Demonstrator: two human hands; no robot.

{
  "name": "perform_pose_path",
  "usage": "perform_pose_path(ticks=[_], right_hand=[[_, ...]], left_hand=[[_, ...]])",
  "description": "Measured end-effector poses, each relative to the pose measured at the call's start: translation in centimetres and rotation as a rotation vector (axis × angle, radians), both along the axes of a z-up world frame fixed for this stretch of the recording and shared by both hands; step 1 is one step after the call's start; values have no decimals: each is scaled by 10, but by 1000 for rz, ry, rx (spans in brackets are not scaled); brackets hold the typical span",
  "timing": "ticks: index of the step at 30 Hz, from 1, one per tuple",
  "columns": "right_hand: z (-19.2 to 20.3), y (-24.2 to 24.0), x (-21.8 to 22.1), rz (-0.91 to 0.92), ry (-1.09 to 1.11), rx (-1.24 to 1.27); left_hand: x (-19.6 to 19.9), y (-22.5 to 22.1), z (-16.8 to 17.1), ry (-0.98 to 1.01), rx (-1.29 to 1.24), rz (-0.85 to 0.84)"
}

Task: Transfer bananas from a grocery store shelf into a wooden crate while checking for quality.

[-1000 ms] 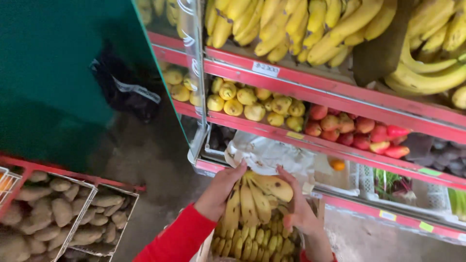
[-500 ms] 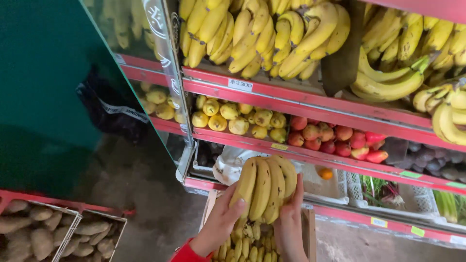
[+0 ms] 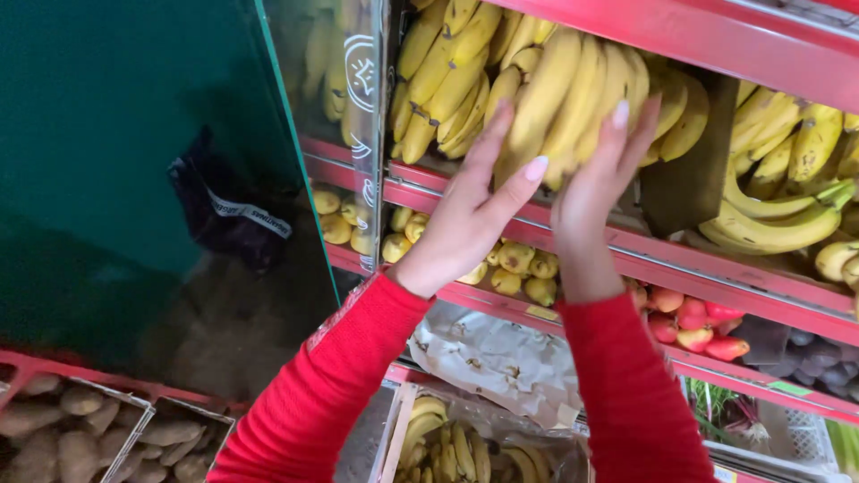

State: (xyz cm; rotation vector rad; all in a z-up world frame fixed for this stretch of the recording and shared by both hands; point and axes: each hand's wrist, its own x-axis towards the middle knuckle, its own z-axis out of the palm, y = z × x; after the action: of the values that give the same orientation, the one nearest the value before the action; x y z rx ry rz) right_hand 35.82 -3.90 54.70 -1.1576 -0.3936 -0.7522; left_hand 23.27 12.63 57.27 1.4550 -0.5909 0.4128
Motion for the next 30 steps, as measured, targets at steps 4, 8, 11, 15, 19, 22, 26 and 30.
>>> perform_pose_path(ticks=[4, 8, 11, 15, 19, 22, 26, 30], right_hand=[[-5, 1, 156, -701, -11, -627], [-10, 22, 171, -714, 203, -1075], [5, 23, 136, -639, 257, -1146], [31, 22, 79, -491, 382, -1308], [-18, -18, 26, -596, 1, -1247], [-55, -37, -77, -497, -186, -1077], [-180, -84, -189, -481, -13, -959], [-333, -129, -269, -449, 317, -857]], left_hand=[[-25, 23, -19, -85, 129, 195], [-46, 53, -73, 22, 218, 300], [-53, 64, -108, 95, 215, 355], [-60, 46, -128, 239, 115, 310], [-63, 9, -162, 284, 72, 233], [-74, -14, -195, 302, 72, 185], [-107, -46, -280, 511, 29, 138], [-142, -75, -403, 756, 312, 147]])
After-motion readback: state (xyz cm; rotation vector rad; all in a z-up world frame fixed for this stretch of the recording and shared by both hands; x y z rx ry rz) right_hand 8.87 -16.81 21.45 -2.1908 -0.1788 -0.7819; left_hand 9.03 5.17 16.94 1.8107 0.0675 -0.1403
